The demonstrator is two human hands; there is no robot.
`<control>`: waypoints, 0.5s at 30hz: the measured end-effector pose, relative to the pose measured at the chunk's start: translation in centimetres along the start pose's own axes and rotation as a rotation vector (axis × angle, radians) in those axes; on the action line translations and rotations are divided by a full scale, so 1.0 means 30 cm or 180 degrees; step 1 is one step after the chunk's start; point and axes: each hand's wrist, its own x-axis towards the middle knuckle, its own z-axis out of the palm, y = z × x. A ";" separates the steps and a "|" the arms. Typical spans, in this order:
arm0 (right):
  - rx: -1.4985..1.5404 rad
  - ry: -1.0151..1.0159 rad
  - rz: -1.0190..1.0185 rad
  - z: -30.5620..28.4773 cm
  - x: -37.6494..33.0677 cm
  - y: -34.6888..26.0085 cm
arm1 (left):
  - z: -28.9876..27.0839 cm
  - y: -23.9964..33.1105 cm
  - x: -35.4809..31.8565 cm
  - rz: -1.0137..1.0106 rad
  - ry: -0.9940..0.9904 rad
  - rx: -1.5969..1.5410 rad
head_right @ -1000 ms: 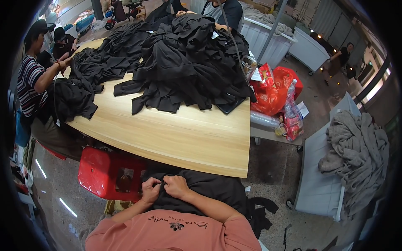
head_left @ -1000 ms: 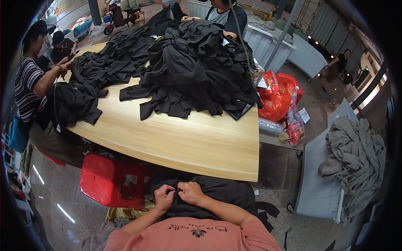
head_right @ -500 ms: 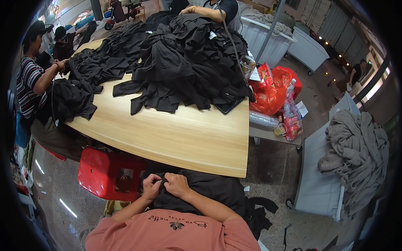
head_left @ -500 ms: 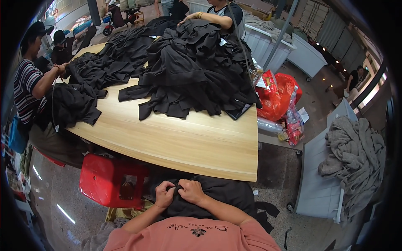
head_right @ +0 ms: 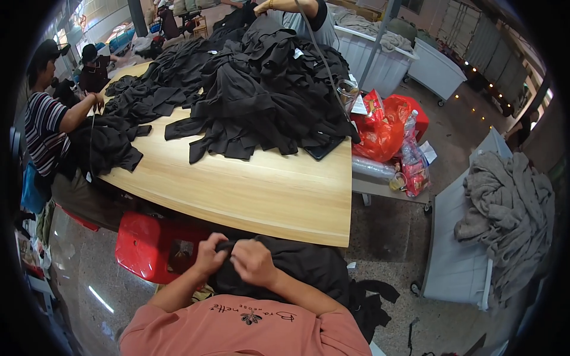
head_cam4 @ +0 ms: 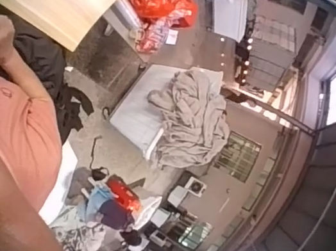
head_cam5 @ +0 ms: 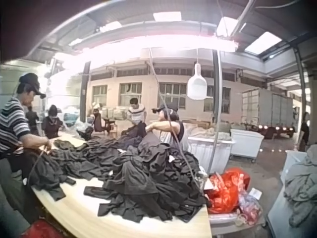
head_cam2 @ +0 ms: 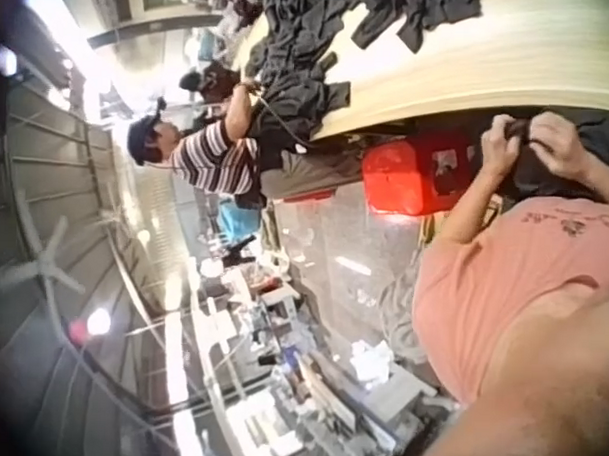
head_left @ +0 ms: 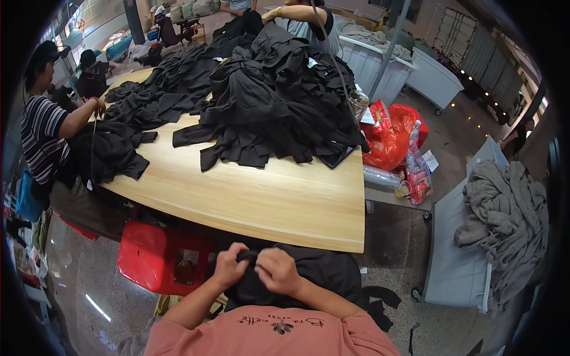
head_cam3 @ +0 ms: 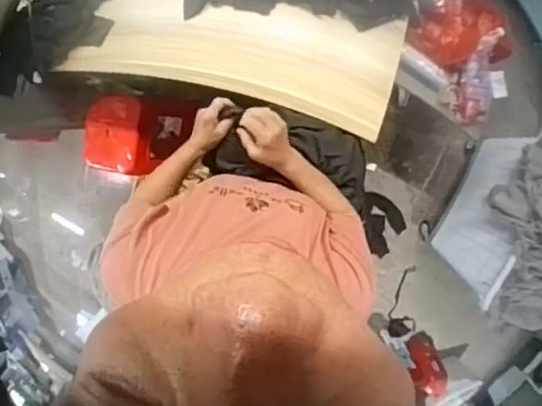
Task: Inspecting and sorting black fabric pieces on a workbench at a garment factory.
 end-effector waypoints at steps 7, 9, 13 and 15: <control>0.0445 -0.2838 0.1978 0.154 -0.172 0.034 | -0.045 0.614 0.181 0.2537 -0.0335 -0.0814; -0.1650 0.0269 0.1137 0.102 -0.297 0.149 | -0.020 0.764 0.104 0.3325 -0.1572 -0.0170; -0.3744 0.1680 0.0837 -0.442 -0.324 -0.039 | 0.094 0.881 0.027 0.4149 -0.1081 -0.2629; -0.5133 0.1391 0.2033 -0.612 -0.406 -0.169 | 0.135 0.915 -0.015 0.4088 -0.1181 -0.3050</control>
